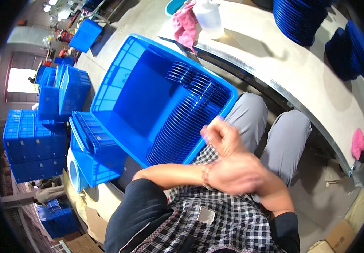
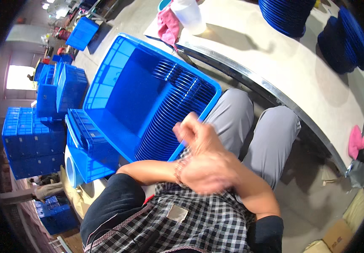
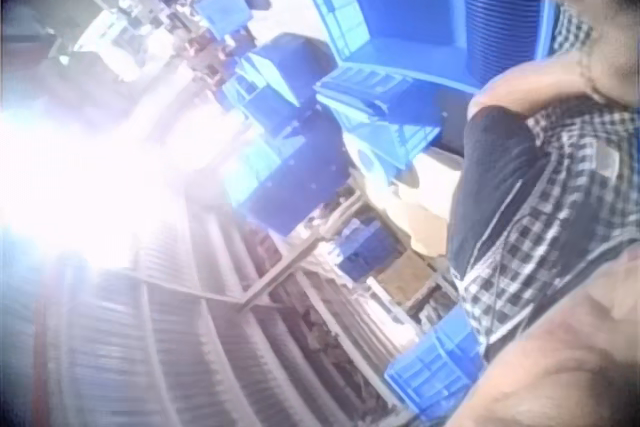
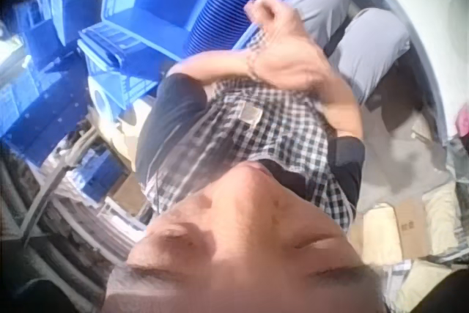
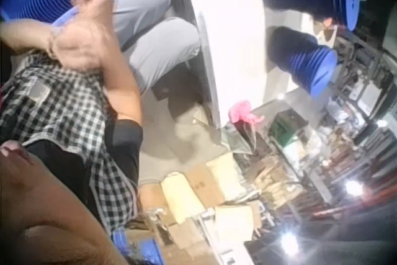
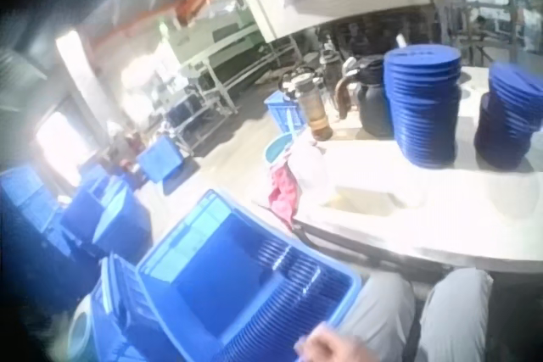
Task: The person sits on the floor and stacks blue plastic lids from a table into a blue crate. They arrange the lids in neat rows within the crate and then move to a conveyor belt to pick up a stack of lids.
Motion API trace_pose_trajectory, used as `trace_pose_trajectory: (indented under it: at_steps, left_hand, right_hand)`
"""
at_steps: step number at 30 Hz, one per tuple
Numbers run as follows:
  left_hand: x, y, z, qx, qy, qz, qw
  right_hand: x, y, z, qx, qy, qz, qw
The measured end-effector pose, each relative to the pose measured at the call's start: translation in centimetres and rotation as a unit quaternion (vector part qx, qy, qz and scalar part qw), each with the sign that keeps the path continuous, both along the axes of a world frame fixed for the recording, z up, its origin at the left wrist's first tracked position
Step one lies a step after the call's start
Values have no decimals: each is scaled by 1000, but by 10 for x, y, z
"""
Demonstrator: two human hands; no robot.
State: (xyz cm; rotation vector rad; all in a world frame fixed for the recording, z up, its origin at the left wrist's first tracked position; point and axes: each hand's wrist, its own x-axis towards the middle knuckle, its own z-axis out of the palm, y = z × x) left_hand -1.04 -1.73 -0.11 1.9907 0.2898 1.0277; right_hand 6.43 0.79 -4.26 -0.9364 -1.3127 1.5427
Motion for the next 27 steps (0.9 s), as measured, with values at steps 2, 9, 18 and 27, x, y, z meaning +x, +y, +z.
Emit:
trace_pose_trajectory:
  at_steps: [2, 9, 18, 27]
  left_hand:
    - [-79, 25, -3, -9, 70, 222, 973]
    - [-230, 142, -87, 96, 378, 486, 782]
    - [-227, 157, -106, 200, 391, 418, 795]
    - [-253, 177, -90, 164, 390, 423, 801]
  right_hand:
    - [17, 29, -3, 12, 1, -113, 994]
    - [66, 62, 24, -146, 196, -217, 945]
    - [61, 60, 19, -140, 124, -191, 963]
    - [58, 59, 21, -134, 92, -174, 971]
